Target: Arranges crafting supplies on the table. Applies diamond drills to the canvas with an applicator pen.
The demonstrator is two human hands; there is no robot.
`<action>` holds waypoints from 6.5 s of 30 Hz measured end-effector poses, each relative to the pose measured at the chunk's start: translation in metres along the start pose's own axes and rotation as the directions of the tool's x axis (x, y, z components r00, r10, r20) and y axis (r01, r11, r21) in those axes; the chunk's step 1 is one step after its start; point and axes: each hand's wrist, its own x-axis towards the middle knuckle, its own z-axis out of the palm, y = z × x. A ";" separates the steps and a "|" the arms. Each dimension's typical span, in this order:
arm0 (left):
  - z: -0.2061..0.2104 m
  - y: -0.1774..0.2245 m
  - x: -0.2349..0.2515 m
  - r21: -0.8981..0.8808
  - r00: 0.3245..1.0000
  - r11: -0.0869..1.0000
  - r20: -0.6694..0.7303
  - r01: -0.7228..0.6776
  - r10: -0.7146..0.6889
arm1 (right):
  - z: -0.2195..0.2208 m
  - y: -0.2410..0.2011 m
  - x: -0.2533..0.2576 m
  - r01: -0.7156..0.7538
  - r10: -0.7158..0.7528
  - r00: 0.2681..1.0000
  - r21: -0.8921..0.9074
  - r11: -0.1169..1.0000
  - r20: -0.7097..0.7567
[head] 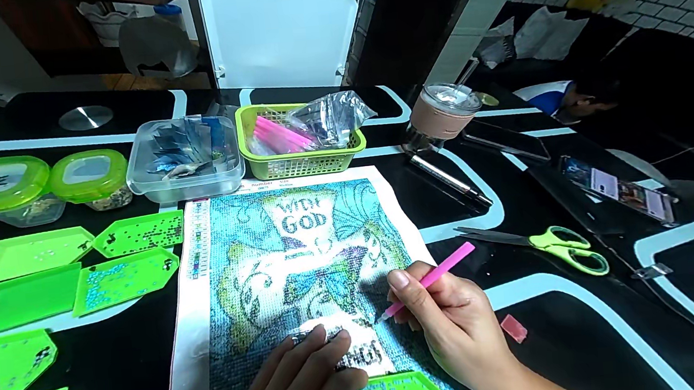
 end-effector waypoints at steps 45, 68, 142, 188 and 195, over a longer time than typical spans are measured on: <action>-0.001 0.000 0.000 -0.014 1.000 1.000 0.001 0.000 0.000 | -0.030 -0.018 -0.040 0.145 -0.126 0.983 -0.139 0.980 0.135; -0.001 -0.001 0.000 -0.008 1.000 1.000 0.007 0.003 -0.003 | -0.009 -0.001 -0.002 -0.014 0.005 0.996 0.106 0.994 0.086; -0.001 -0.001 0.000 -0.002 1.000 1.000 -0.001 0.001 -0.001 | -0.008 -0.004 -0.004 0.182 -0.156 0.969 -0.129 0.975 0.190; 0.001 -0.001 0.000 0.004 1.000 1.000 -0.013 0.003 -0.003 | -0.011 -0.007 -0.015 -0.076 0.075 0.997 0.137 0.988 0.016; -0.001 0.000 0.001 0.002 1.000 1.000 -0.002 0.009 -0.009 | -0.010 -0.005 -0.016 -0.032 0.031 0.999 0.090 0.995 0.008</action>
